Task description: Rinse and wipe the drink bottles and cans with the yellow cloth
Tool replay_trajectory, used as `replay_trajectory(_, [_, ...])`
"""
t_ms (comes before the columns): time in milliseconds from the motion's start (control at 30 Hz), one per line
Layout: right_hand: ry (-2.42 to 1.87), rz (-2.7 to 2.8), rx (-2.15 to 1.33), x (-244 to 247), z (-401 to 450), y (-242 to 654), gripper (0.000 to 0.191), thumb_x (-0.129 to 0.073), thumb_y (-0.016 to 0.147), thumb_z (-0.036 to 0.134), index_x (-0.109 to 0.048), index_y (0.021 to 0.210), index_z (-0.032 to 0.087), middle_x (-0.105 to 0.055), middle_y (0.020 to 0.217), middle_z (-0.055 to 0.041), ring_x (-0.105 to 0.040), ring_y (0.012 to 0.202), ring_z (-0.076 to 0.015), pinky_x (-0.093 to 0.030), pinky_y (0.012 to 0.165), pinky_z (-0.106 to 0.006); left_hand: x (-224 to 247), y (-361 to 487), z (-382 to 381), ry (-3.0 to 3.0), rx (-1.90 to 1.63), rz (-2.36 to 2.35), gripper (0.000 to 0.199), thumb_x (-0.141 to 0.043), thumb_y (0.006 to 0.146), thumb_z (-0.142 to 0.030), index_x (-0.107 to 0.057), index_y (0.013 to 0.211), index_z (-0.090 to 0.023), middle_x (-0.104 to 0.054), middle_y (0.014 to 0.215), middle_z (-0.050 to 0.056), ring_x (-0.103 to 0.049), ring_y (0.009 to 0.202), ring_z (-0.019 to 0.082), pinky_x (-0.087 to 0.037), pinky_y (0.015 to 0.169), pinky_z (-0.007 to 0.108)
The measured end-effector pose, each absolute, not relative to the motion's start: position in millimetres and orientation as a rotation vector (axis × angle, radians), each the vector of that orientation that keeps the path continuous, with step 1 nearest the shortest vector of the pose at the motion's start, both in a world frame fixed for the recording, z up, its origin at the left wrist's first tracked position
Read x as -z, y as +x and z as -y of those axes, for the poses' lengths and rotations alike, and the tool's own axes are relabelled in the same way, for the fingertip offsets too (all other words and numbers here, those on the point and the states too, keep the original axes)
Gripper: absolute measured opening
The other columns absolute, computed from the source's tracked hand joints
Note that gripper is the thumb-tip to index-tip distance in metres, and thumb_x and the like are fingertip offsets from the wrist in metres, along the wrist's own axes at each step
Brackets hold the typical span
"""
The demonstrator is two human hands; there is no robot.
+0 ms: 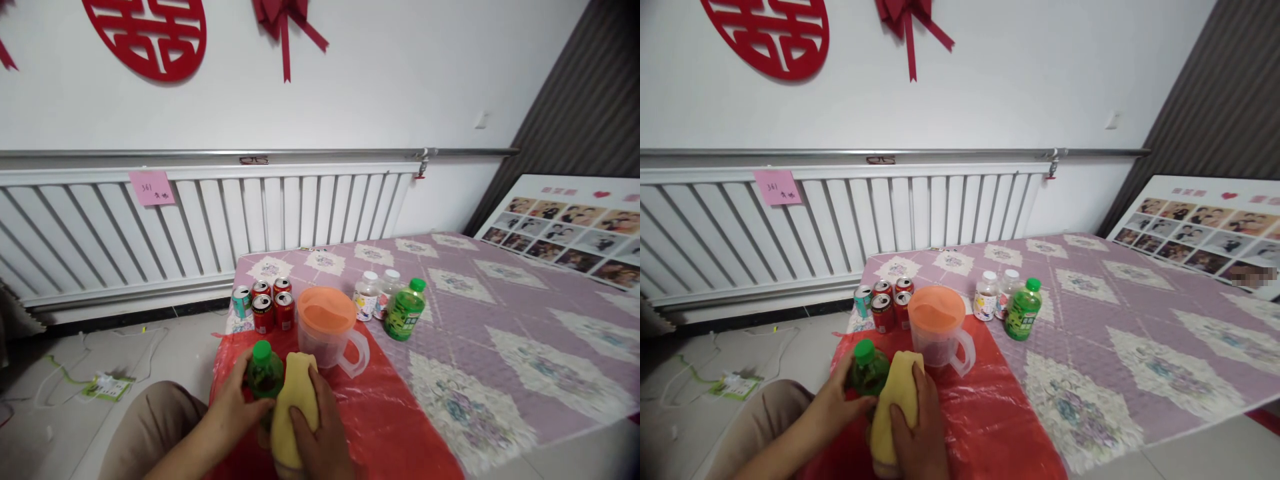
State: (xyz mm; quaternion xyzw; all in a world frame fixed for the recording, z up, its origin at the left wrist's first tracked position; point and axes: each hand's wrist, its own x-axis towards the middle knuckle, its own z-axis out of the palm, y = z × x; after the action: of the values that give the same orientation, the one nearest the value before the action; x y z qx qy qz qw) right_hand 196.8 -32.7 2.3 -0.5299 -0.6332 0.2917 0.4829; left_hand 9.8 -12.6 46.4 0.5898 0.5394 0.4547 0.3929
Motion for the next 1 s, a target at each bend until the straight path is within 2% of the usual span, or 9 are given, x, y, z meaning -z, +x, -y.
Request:
replay_trajectory(133, [-1.285, 1.446, -0.824, -2.5, 35.5, 198.1, 0.061, -0.053, 0.085, 0.028, -0.037, 0.143, 0.020, -0.044, 0.147, -0.0096, -0.046, 0.131, -0.0227, -0.043, 0.106, -0.037, -59.7, 3.2, 14.1, 1.529, -1.112, -1.310, 0.073, -0.071, 0.062, -0.015, -0.042, 0.129, -0.020, -0.061, 0.125, 0.008, -0.059, 0.115, 0.026, -0.048, 0.099, 0.036])
replay_trajectory(267, [-1.122, 1.577, -0.773, -0.1, 39.3, 195.4, 0.067, -0.061, 0.077, 0.027, -0.042, 0.141, 0.019, -0.038, 0.151, -0.0098, -0.034, 0.139, -0.0271, -0.033, 0.112, -0.042, -69.6, 2.3, 18.9, 1.598, -1.051, -1.254, 0.072, -0.073, 0.064, -0.016, -0.043, 0.130, -0.021, -0.060, 0.128, 0.009, -0.058, 0.116, 0.026, -0.048, 0.099, 0.036])
replay_trajectory(333, [-1.080, 1.551, -0.827, -2.9, 39.6, 193.6, 0.067, -0.061, 0.078, 0.026, -0.041, 0.141, 0.018, -0.041, 0.148, -0.0116, -0.038, 0.137, -0.0271, -0.034, 0.111, -0.042, -75.8, 1.3, 21.2, 1.580, -1.036, -1.195, 0.074, -0.073, 0.066, -0.017, -0.040, 0.132, -0.021, -0.059, 0.128, 0.009, -0.058, 0.117, 0.026, -0.047, 0.101, 0.036])
replay_trajectory(433, [-1.053, 1.425, -1.022, -12.9, 38.3, 193.3, 0.065, -0.059, 0.080, 0.027, -0.040, 0.142, 0.020, -0.049, 0.142, -0.0114, -0.049, 0.128, -0.0252, -0.043, 0.104, -0.039, -91.9, -1.7, 23.7, 1.540, -1.057, -1.132, 0.074, -0.074, 0.069, -0.022, -0.038, 0.134, -0.021, -0.059, 0.128, 0.009, -0.057, 0.118, 0.026, -0.046, 0.102, 0.036])
replay_trajectory(600, [-1.086, 1.297, -1.213, -26.7, 37.3, 198.6, 0.060, -0.054, 0.084, 0.043, -0.043, 0.140, 0.024, -0.054, 0.139, -0.0083, -0.052, 0.126, -0.0233, -0.047, 0.099, -0.036, -127.0, -8.1, 26.0, 1.486, -1.095, -1.130, 0.060, -0.075, 0.071, -0.035, -0.048, 0.122, -0.019, -0.066, 0.115, 0.008, -0.064, 0.102, 0.024, -0.053, 0.088, 0.031])
replay_trajectory(733, [-1.089, 1.158, -1.367, -27.2, 38.0, 203.4, 0.059, -0.049, 0.086, 0.054, -0.049, 0.136, 0.022, -0.064, 0.125, -0.0098, -0.055, 0.122, -0.0256, -0.049, 0.095, -0.040, -140.2, -13.0, 26.6, 1.372, -1.210, -1.111, 0.072, -0.078, 0.068, -0.041, -0.045, 0.128, -0.021, -0.065, 0.118, 0.007, -0.063, 0.105, 0.026, -0.054, 0.083, 0.030])
replay_trajectory(833, [-1.106, 1.089, -1.457, -26.1, 37.2, 206.0, 0.061, -0.052, 0.081, 0.064, -0.058, 0.128, 0.025, -0.068, 0.118, -0.0094, -0.057, 0.119, -0.0290, -0.048, 0.095, -0.043, -143.0, -12.8, 27.5, 1.262, -1.315, -1.077, 0.073, -0.080, 0.066, -0.040, -0.045, 0.128, -0.023, -0.064, 0.120, 0.007, -0.061, 0.109, 0.028, -0.054, 0.085, 0.031])
replay_trajectory(1000, [-1.061, 0.976, -1.625, -26.7, 36.3, 202.5, 0.069, -0.065, 0.066, 0.072, -0.069, 0.113, 0.021, -0.065, 0.123, -0.0118, -0.053, 0.122, -0.0326, -0.042, 0.102, -0.044, -142.0, -7.7, 27.7, 1.115, -1.426, -1.001, 0.065, -0.078, 0.070, -0.034, -0.046, 0.127, -0.026, -0.066, 0.114, 0.006, -0.066, 0.098, 0.022, -0.055, 0.084, 0.029])
